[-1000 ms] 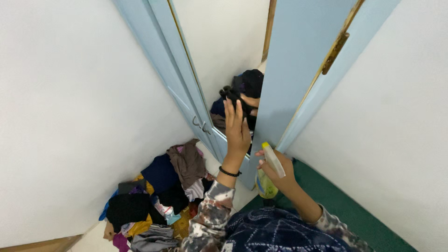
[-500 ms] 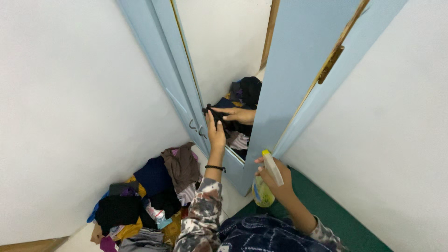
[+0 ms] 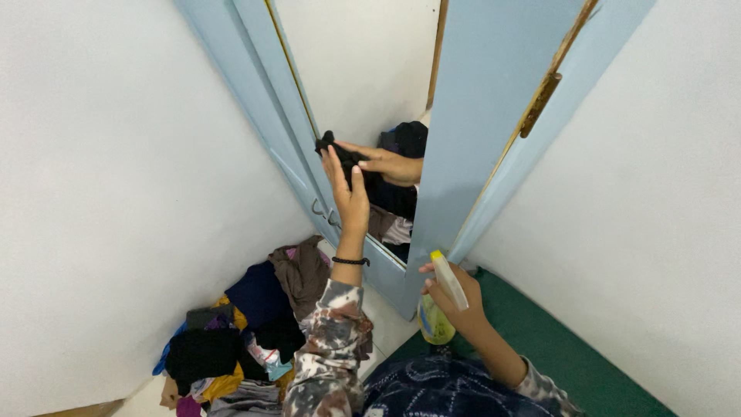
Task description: The person cleans a mirror mounted on a light blue door using a spray bottle and a dark cloth. They repeatedly spray the surface and wipe it in vertical and horizontal strokes.
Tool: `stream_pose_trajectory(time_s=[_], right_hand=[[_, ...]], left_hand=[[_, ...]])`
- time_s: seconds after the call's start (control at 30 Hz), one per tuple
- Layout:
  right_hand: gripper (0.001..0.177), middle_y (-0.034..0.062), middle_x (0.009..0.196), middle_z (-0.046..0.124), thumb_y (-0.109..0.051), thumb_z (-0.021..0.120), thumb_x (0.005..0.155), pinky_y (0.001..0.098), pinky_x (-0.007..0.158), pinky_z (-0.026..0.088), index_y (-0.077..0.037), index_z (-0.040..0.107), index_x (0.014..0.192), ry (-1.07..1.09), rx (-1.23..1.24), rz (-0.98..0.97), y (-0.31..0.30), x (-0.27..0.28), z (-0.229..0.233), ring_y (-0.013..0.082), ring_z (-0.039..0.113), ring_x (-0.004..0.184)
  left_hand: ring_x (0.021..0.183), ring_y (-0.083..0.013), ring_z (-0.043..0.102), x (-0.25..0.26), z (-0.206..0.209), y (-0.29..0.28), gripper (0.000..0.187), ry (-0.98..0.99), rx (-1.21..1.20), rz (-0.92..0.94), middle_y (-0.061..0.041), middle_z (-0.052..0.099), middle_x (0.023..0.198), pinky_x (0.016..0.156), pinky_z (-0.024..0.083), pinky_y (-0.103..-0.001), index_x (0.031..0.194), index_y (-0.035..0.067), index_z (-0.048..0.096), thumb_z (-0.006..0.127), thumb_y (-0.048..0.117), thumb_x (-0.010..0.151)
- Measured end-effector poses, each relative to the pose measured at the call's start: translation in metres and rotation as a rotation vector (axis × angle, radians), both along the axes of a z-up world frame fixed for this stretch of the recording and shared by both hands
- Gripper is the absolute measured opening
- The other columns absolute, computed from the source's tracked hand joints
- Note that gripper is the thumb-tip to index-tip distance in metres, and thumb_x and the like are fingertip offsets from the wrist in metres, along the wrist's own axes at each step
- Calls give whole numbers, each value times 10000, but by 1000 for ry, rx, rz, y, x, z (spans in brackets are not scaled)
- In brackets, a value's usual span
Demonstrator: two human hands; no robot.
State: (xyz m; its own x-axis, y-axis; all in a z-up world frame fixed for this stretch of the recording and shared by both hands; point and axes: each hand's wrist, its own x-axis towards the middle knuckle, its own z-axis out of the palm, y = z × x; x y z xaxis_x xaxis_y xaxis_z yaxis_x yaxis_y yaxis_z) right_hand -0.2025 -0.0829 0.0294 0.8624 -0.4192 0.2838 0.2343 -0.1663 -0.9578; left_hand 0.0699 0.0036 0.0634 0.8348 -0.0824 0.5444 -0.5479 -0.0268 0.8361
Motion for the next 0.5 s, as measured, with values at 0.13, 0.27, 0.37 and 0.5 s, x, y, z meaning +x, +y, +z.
stream_pose_trajectory(time_s=[0.13,0.27,0.37,0.5], right_hand=[[319,102,1131,735,-26,654,921,313,750,611,-10,648,1240,6,93,-2,0,-2,-3,142,716,827],[325,101,1130,732,-28,653,913,314,742,606,-12,650,1238,56,81,-18,0,-5,-7,146,721,817],[319,99,1122,735,-36,652,914,313,747,614,-8,653,1232,71,86,-15,1,-8,-10,139,720,829],[314,96,1118,728,-48,655,926,309,761,600,5,650,1235,58,151,17,5,-13,-10,139,707,819]], left_hand=[[1621,-335,81,12,-4,1,620,73,-113,-62,-184,92,1742,1295,151,-437,1652,112,195,456,248,1107],[1617,-316,71,13,-28,-2,617,144,-127,-67,-175,78,1743,1289,142,-419,1651,111,186,430,283,1111],[1603,-291,53,14,-54,-2,635,288,-168,-94,-155,61,1737,1271,121,-406,1642,101,175,413,318,1094],[1603,-268,67,19,-89,-2,666,404,-184,-116,-138,83,1737,1272,110,-387,1627,51,169,403,367,1090]])
